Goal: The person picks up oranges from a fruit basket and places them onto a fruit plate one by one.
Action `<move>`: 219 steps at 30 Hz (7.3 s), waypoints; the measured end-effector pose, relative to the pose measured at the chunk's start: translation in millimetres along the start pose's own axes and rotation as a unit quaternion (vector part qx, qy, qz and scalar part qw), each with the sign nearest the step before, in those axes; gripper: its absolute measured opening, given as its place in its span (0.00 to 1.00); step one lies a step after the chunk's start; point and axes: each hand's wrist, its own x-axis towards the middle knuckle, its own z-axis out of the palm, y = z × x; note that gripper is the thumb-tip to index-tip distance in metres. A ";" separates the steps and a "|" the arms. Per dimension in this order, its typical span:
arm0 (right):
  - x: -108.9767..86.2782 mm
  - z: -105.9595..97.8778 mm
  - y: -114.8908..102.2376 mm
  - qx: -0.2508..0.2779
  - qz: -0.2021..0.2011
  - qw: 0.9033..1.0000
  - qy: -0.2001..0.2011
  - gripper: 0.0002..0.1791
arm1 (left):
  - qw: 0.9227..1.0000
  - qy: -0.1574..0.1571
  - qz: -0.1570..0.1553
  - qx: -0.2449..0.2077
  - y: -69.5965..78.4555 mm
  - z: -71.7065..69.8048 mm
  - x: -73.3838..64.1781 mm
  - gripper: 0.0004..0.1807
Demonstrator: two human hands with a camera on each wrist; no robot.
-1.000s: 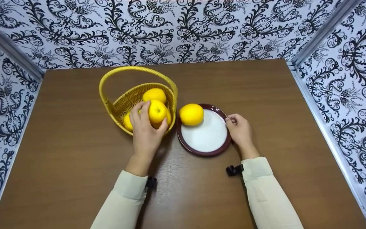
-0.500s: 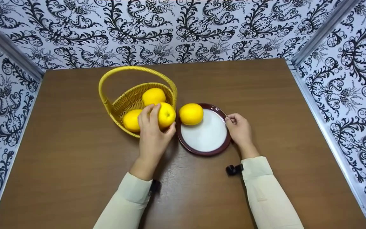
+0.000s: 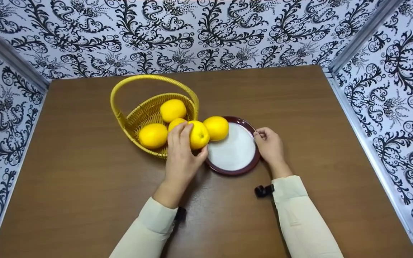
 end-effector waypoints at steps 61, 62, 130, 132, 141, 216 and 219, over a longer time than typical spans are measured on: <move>0.4 1.3 1.3 0.004 0.002 1.000 0.009 0.12 | 0.963 -0.192 0.034 0.187 21.9 41.5 -13.7 0.32; 0.4 1.3 1.3 0.004 0.002 1.000 0.008 0.12 | 0.963 -0.193 0.033 0.187 22.1 41.8 -13.4 0.32; -0.3 -0.2 2.1 0.002 0.007 1.000 -0.004 0.13 | 0.980 -0.117 -0.025 0.156 -10.9 -28.0 24.8 0.36; 0.1 0.3 2.3 0.004 0.005 1.000 -0.002 0.13 | 0.980 -0.113 -0.033 0.162 -16.4 -29.9 25.5 0.36; -0.4 0.2 3.7 -0.003 0.003 1.000 -0.002 0.13 | 0.975 -0.117 -0.069 0.178 -40.8 -34.8 24.5 0.36; -0.2 0.8 1.8 -0.003 0.013 1.000 -0.001 0.13 | 0.947 -0.185 -0.193 0.178 -72.3 -37.2 26.7 0.36; -0.1 1.3 2.2 -0.003 0.014 1.000 -0.001 0.13 | 0.951 -0.169 -0.191 0.173 -72.8 -36.6 24.6 0.35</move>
